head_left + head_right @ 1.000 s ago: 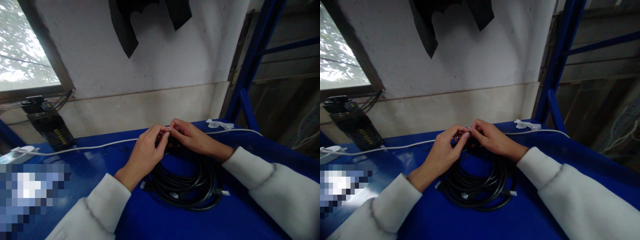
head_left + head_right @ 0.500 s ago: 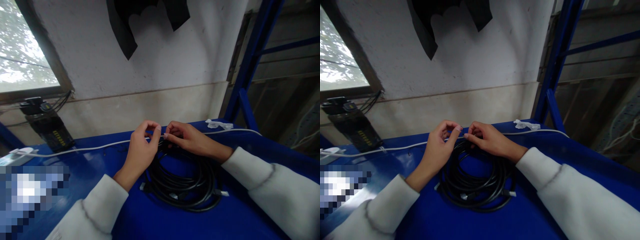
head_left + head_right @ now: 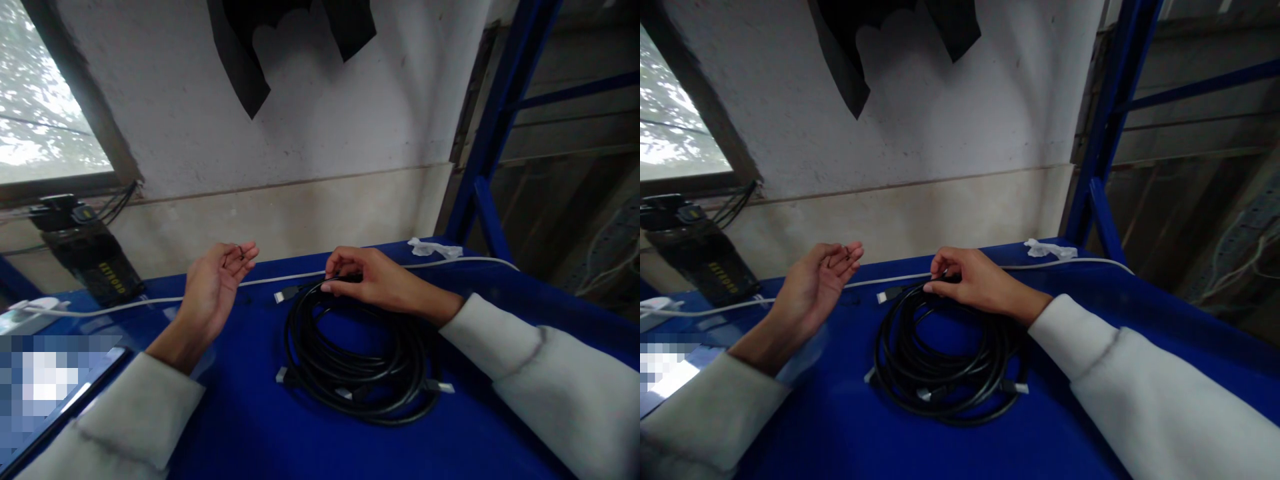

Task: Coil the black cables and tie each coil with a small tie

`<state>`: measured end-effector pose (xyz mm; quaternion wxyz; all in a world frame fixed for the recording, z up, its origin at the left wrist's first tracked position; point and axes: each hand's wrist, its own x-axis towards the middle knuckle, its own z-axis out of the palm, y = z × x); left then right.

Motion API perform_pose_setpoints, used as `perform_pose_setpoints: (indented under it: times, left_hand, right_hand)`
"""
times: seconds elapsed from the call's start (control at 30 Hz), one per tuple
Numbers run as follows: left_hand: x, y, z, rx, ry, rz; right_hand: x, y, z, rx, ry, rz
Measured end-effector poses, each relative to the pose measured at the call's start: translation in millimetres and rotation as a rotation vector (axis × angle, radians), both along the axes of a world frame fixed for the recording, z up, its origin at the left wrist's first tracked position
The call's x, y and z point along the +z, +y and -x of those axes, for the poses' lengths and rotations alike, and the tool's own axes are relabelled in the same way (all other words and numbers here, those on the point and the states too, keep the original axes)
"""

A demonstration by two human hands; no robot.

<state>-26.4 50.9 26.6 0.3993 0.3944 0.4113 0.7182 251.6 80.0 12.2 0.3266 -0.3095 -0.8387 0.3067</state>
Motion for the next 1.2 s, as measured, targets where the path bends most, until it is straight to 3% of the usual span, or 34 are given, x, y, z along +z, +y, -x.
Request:
perform_pose_setpoints:
  times: [0.13, 0.27, 0.37, 0.67, 1.2]
  left_hand:
    - [-7.8, -2, 30, 0.088, 0.238, 0.034]
    - [-14.9, -8, 46, 0.17, 0.972, 0.001]
    - [-17.4, -12, 47, 0.147, 1.275, 0.009]
    - [-21.7, -12, 42, 0.025, 1.398, 0.019]
    - [-24.5, -13, 41, -0.001, 1.467, 0.008]
  right_hand:
    - [0.3, -1, 1, -0.01, 0.002, -0.005]
    - [0.6, -1, 2, -0.016, -0.008, -0.004]
    - [0.7, -1, 3, -0.019, -0.016, -0.013]
    - [0.8, -1, 3, -0.043, -0.062, -0.102]
    - [6.1, -2, 1, -0.072, -0.166, -0.292]
